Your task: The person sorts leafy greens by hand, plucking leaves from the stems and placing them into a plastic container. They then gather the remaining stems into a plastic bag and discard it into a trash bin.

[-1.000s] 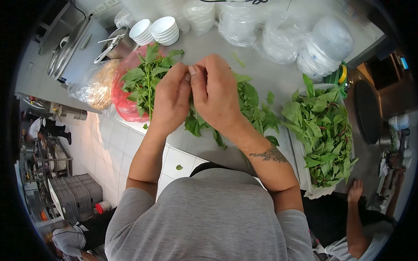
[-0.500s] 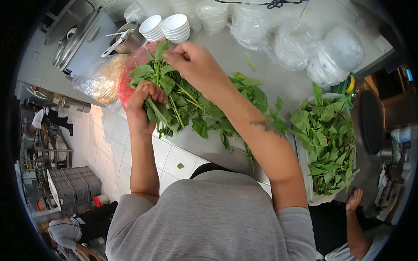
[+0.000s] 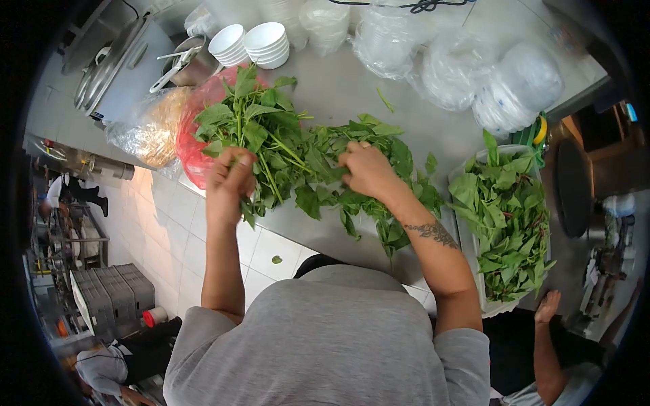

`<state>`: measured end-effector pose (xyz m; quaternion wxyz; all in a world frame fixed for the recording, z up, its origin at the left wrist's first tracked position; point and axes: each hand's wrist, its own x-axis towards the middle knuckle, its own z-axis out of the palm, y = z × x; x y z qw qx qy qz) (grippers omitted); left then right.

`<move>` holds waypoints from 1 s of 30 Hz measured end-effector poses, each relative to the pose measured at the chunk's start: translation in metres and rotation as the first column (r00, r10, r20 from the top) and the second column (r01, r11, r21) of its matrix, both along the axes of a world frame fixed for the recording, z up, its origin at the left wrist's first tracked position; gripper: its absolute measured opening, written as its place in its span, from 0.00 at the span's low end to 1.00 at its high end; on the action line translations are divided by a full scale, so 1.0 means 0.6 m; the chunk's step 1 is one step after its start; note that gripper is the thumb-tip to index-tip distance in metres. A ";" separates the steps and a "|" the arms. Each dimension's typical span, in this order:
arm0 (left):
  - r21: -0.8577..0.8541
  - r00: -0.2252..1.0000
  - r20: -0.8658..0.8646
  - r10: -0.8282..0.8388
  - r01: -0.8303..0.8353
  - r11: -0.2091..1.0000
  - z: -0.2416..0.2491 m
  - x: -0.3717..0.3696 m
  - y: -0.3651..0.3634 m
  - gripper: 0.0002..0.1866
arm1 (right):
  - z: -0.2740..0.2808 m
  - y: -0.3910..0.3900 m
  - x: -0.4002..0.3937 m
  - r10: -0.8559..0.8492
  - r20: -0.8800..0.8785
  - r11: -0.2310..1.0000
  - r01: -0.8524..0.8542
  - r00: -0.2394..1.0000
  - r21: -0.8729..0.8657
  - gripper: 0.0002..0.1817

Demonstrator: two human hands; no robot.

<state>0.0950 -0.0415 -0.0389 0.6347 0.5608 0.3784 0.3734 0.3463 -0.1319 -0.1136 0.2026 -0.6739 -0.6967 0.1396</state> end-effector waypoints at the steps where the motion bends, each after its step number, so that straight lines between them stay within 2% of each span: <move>1: 0.061 0.974 -0.216 -0.075 0.090 0.994 0.009 0.007 -0.011 0.05 | 0.003 0.001 0.006 -0.052 -0.023 0.999 0.052 0.998 -0.006 0.16; 2: 0.299 0.963 -0.243 -0.118 0.190 0.935 -0.011 0.021 -0.019 0.06 | 0.010 0.001 0.019 -0.127 -0.115 0.991 0.120 0.985 -0.059 0.16; 3: 0.513 0.948 -0.280 -0.153 0.282 0.811 -0.031 0.037 -0.029 0.07 | 0.037 0.002 0.030 -0.204 -0.203 0.976 0.183 0.958 -0.119 0.17; 4: 0.457 0.891 -0.396 -0.222 0.401 0.794 -0.033 0.049 -0.046 0.08 | 0.051 0.002 0.039 -0.284 -0.284 0.954 0.239 0.916 -0.183 0.17; 5: 0.389 0.815 -0.503 -0.288 0.511 0.766 -0.035 0.061 -0.065 0.09 | 0.048 -0.002 0.047 -0.294 -0.303 0.955 0.266 0.906 -0.133 0.16; 8: 0.482 0.761 -0.621 -0.189 0.561 0.673 -0.115 0.107 -0.110 0.13 | 0.023 -0.019 0.047 -0.359 -0.222 0.905 0.396 0.907 0.156 0.15; 10: 0.514 0.707 -0.700 -0.097 0.594 0.619 -0.161 0.127 -0.113 0.16 | 0.042 -0.039 0.037 -0.325 -0.312 0.914 0.381 0.893 0.138 0.14; 11: 0.541 0.730 -0.679 -0.078 0.569 0.619 -0.172 0.128 -0.111 0.13 | 0.054 -0.050 0.032 -0.310 -0.357 0.918 0.375 0.881 0.130 0.13; 14: 0.655 0.940 -0.335 -0.055 0.275 0.704 -0.175 0.119 -0.097 0.10 | 0.075 -0.089 0.025 -0.350 -0.454 0.919 0.394 0.820 0.004 0.09; 16: 0.367 0.933 -0.312 -0.180 0.293 0.883 -0.140 0.107 -0.084 0.09 | 0.066 -0.110 0.021 -0.383 -0.513 0.913 0.400 0.769 -0.082 0.08; 17: 0.208 0.929 -0.285 -0.238 0.302 0.930 -0.119 0.100 -0.076 0.09 | 0.061 -0.117 0.019 -0.399 -0.541 0.908 0.401 0.740 -0.121 0.08; 20: 0.031 0.908 -0.309 -0.281 0.305 0.952 -0.089 0.089 -0.069 0.11 | 0.034 -0.136 0.017 -0.348 -0.729 0.903 0.419 0.589 -0.093 0.08; 21: 0.135 0.922 -0.323 -0.211 0.266 0.954 -0.086 0.089 -0.074 0.14 | 0.036 -0.144 0.024 -0.375 -0.714 0.885 0.457 0.592 -0.087 0.08; 23: 0.438 0.926 -0.374 -0.047 0.220 0.872 -0.083 0.090 -0.084 0.15 | 0.043 -0.166 0.047 -0.428 -0.682 0.847 0.527 0.593 -0.073 0.09; 24: 0.577 0.926 -0.376 0.043 0.198 0.792 -0.079 0.090 -0.089 0.16 | 0.047 -0.177 0.054 -0.434 -0.604 0.865 0.497 0.669 -0.071 0.10; 25: 0.481 0.857 -0.514 0.039 0.250 0.840 -0.058 0.087 -0.102 0.20 | 0.053 -0.188 0.058 -0.430 -0.520 0.883 0.463 0.739 -0.072 0.11; 27: 0.625 0.900 -0.432 0.053 0.256 0.738 -0.075 0.094 -0.115 0.19 | 0.051 -0.200 0.052 -0.411 -0.378 0.911 0.391 0.829 -0.133 0.14; 28: 0.690 0.919 -0.390 0.055 0.253 0.679 -0.082 0.098 -0.124 0.19 | 0.040 -0.202 0.045 -0.394 -0.329 0.918 0.387 0.858 -0.089 0.14; 30: 0.665 0.896 -0.433 -0.098 0.391 0.636 -0.095 0.110 -0.144 0.20 | 0.007 -0.202 0.032 -0.360 -0.223 0.929 0.370 0.906 0.000 0.13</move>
